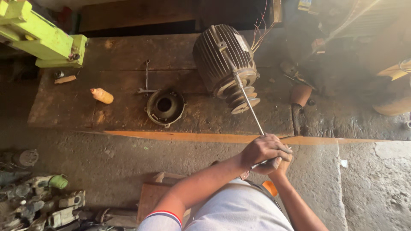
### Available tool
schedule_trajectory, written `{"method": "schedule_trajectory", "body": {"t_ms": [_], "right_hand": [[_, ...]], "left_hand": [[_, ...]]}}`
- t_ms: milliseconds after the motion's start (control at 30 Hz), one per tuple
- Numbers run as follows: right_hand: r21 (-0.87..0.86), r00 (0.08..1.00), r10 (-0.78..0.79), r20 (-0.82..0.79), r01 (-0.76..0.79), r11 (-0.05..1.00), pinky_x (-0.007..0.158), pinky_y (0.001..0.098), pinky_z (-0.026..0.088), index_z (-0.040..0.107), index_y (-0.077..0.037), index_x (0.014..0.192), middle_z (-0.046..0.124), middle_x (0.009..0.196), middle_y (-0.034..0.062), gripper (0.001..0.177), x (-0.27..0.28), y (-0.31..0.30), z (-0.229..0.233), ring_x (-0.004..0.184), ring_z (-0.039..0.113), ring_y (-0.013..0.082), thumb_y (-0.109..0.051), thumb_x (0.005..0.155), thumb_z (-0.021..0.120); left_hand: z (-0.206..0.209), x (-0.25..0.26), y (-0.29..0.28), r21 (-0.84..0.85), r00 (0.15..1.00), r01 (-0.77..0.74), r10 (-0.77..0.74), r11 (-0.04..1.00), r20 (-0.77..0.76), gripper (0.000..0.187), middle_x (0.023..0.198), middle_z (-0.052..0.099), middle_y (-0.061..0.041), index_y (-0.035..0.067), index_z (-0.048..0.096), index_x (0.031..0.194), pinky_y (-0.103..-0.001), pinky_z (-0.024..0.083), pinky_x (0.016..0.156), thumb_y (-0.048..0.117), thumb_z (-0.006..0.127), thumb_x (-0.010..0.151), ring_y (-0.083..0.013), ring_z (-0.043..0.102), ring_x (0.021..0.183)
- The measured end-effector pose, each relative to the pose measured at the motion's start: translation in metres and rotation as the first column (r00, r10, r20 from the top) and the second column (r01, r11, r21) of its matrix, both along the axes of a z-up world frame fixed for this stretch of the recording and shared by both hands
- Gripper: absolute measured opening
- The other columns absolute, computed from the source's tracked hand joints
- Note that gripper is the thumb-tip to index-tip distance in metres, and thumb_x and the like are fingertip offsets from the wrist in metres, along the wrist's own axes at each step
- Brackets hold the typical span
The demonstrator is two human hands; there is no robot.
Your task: The person uses a T-handle wrench to loosen a nut on the shaft of an electric motor. After removing the nut, they detach a pulley from the shaft and place it on the workbench.
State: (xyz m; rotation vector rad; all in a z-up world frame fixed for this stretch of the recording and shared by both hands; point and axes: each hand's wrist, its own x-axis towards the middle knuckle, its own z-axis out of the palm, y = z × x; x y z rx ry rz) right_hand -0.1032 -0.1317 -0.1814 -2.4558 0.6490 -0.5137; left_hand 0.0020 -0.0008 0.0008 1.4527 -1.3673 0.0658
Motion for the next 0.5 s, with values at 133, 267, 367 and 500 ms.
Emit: {"method": "schedule_trajectory", "body": {"t_ms": [133, 267, 367, 500], "right_hand": [[0.224, 0.958, -0.008, 0.287, -0.059, 0.973, 0.085, 0.0393, 0.052, 0.068, -0.005, 0.092, 0.071, 0.096, 0.0079, 0.018, -0.003, -0.006, -0.011, 0.093, 0.069, 0.0258, -0.022, 0.087, 0.068], [0.065, 0.848, 0.246, 0.47, -0.311, 0.948, 0.083, 0.0386, 0.052, 0.07, -0.007, 0.092, 0.071, 0.1, 0.0092, 0.029, -0.002, -0.013, 0.009, 0.095, 0.068, 0.0272, -0.026, 0.071, 0.075], [0.389, 0.924, 0.088, 0.373, -0.242, 0.889, 0.088, 0.0364, 0.055, 0.071, -0.012, 0.106, 0.073, 0.109, 0.0074, 0.027, 0.017, -0.031, 0.031, 0.103, 0.07, 0.0254, -0.025, 0.083, 0.067], [-0.159, 0.923, 0.203, 0.326, -0.158, 0.975, 0.093, 0.0413, 0.054, 0.074, -0.012, 0.103, 0.073, 0.116, 0.0126, 0.027, -0.024, -0.032, 0.044, 0.112, 0.069, 0.0337, -0.018, 0.077, 0.07]], "left_hand": [[-0.007, 0.004, -0.007, 0.041, 0.999, 0.032, -0.032, 0.999, 0.017, 0.02, 0.112, 0.075, -0.001, 0.016, 0.074, 0.098, -0.037, 0.055, 0.102, 0.009, 0.063, 0.083, -0.0211, 0.073, 0.108], [-0.002, 0.005, -0.003, 0.108, 0.988, 0.07, -0.084, 0.992, 0.129, 0.027, 0.126, 0.072, -0.002, 0.019, 0.072, 0.113, -0.039, 0.051, 0.111, 0.023, 0.072, 0.086, -0.0215, 0.069, 0.116], [0.009, 0.016, -0.007, 0.138, 0.957, 0.087, -0.121, 0.987, 0.263, 0.048, 0.136, 0.065, -0.007, 0.018, 0.066, 0.126, -0.046, 0.046, 0.117, 0.037, 0.075, 0.083, -0.0255, 0.062, 0.128], [-0.001, 0.007, -0.006, 0.128, 0.935, 0.101, -0.138, 0.987, 0.326, 0.063, 0.147, 0.057, -0.009, 0.02, 0.056, 0.135, -0.052, 0.041, 0.124, 0.058, 0.071, 0.087, -0.0277, 0.056, 0.138]]}}
